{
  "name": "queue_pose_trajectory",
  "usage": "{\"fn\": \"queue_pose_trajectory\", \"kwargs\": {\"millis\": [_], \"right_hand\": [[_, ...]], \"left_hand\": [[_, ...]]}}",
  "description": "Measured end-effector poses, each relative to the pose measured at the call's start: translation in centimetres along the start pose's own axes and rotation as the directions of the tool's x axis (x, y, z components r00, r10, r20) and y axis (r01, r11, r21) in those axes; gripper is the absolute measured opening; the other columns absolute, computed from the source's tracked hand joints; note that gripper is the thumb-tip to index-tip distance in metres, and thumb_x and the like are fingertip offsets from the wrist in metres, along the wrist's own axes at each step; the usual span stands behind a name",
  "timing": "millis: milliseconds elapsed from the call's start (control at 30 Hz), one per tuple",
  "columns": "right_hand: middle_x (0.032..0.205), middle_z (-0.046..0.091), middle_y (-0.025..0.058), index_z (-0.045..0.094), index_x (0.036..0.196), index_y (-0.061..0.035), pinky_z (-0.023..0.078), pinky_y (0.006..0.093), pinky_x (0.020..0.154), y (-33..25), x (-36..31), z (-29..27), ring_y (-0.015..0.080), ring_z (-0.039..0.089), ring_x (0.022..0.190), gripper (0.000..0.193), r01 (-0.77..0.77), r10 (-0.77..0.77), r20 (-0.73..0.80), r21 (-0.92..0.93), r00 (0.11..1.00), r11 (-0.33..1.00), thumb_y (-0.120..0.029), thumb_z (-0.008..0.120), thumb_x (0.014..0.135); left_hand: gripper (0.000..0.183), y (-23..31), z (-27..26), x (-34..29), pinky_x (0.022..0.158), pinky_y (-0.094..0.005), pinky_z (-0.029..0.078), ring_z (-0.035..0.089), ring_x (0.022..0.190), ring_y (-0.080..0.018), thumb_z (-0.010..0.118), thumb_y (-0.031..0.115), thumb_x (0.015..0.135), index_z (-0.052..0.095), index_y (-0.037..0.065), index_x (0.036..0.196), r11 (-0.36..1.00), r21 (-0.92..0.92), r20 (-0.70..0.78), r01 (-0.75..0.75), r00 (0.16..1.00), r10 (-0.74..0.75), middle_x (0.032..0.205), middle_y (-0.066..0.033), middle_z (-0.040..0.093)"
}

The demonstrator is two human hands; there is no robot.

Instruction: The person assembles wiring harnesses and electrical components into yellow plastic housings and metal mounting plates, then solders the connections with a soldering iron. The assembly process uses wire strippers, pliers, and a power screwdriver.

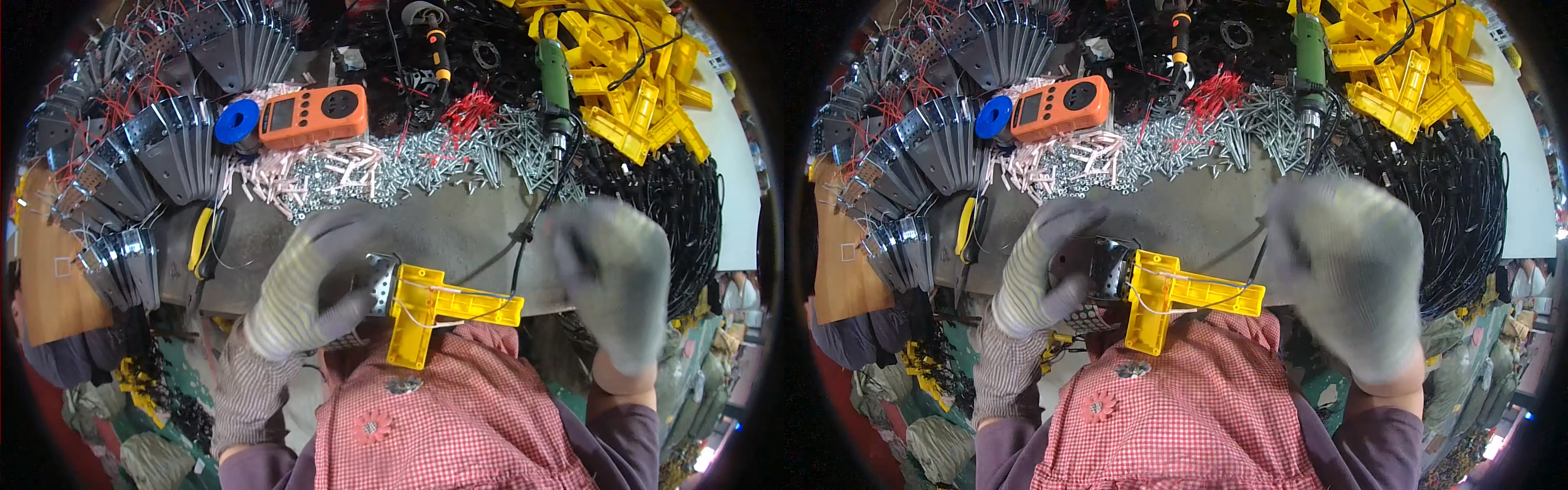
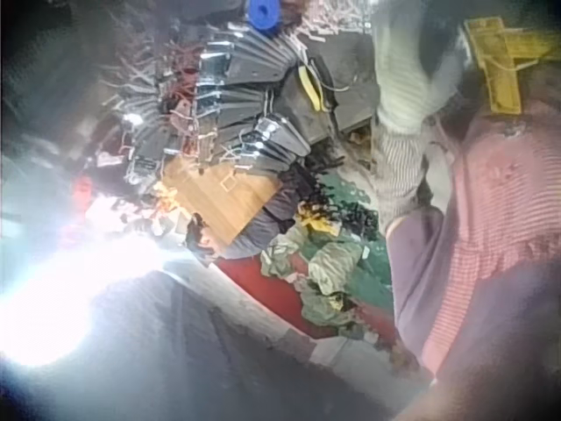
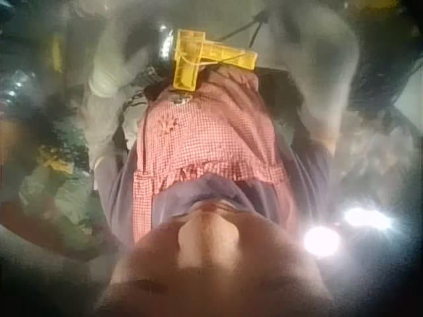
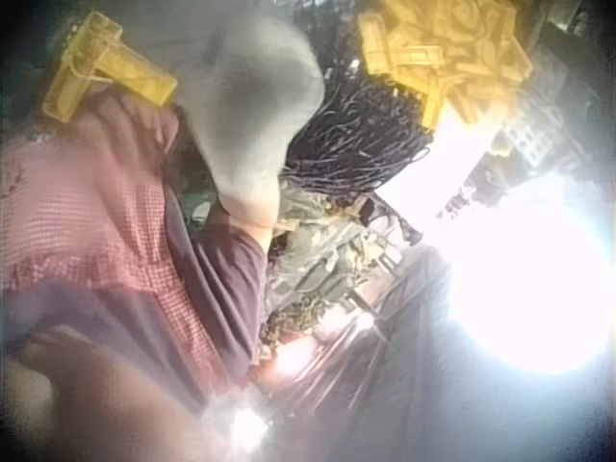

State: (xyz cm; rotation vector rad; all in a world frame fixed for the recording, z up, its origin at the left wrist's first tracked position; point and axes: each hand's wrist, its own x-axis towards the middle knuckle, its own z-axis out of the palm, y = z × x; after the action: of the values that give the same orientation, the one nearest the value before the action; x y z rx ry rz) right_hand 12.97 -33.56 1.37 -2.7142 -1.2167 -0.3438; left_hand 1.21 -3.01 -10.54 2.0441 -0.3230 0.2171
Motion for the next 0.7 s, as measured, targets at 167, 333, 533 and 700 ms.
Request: {"fn": "queue_pose_trajectory", "kwargs": {"millis": [167,333,533,700], "right_hand": [[0.089,0.069,0.0089,0.067,0.101,-0.0099,0.057,0.0461,0.066,4.4,5.1,14.9,0.0297,0.071,0.085,0.016,-0.133,0.085,-0.138,-0.391,0.987,0.911,-0.012,0.070,0.086],[0.103,0.068,0.0130,0.068,0.116,-0.0084,0.058,0.0484,0.071,4.1,5.7,16.0,0.0320,0.070,0.093,0.030,-0.139,0.109,-0.158,-0.191,0.981,0.972,-0.014,0.072,0.086],[0.120,0.068,0.0128,0.073,0.108,-0.0105,0.055,0.0506,0.094,7.7,-1.2,10.3,0.0349,0.065,0.114,0.031,0.141,-0.140,-0.066,0.006,0.988,0.990,-0.008,0.077,0.078],[0.110,0.074,0.0040,0.076,0.097,-0.0131,0.052,0.0531,0.102,8.1,-1.1,11.5,0.0293,0.068,0.115,0.025,0.247,-0.250,-0.146,-0.036,0.957,0.968,-0.018,0.082,0.074]], "left_hand": [[0.096,0.7,1.6,-0.1,0.113,-0.0528,0.048,0.058,0.130,-0.0400,0.092,0.033,0.059,0.061,0.010,0.147,0.894,0.447,0.167,-0.022,0.984,-0.060,0.137,-0.0177,0.062],[0.091,0.0,1.8,-1.9,0.109,-0.0534,0.048,0.059,0.122,-0.0404,0.092,0.031,0.059,0.064,0.013,0.144,0.831,0.537,0.064,0.145,0.975,-0.212,0.130,-0.0159,0.063],[0.092,-0.3,0.9,-3.3,0.113,-0.0521,0.044,0.057,0.129,-0.0397,0.090,0.025,0.061,0.062,0.011,0.146,0.857,0.486,-0.132,0.172,0.984,-0.122,0.142,-0.0167,0.060],[0.091,3.3,4.2,2.9,0.114,-0.0527,0.040,0.060,0.126,-0.0378,0.093,0.032,0.066,0.061,0.010,0.148,0.867,0.498,-0.028,0.028,0.999,-0.017,0.137,-0.0132,0.065]]}}
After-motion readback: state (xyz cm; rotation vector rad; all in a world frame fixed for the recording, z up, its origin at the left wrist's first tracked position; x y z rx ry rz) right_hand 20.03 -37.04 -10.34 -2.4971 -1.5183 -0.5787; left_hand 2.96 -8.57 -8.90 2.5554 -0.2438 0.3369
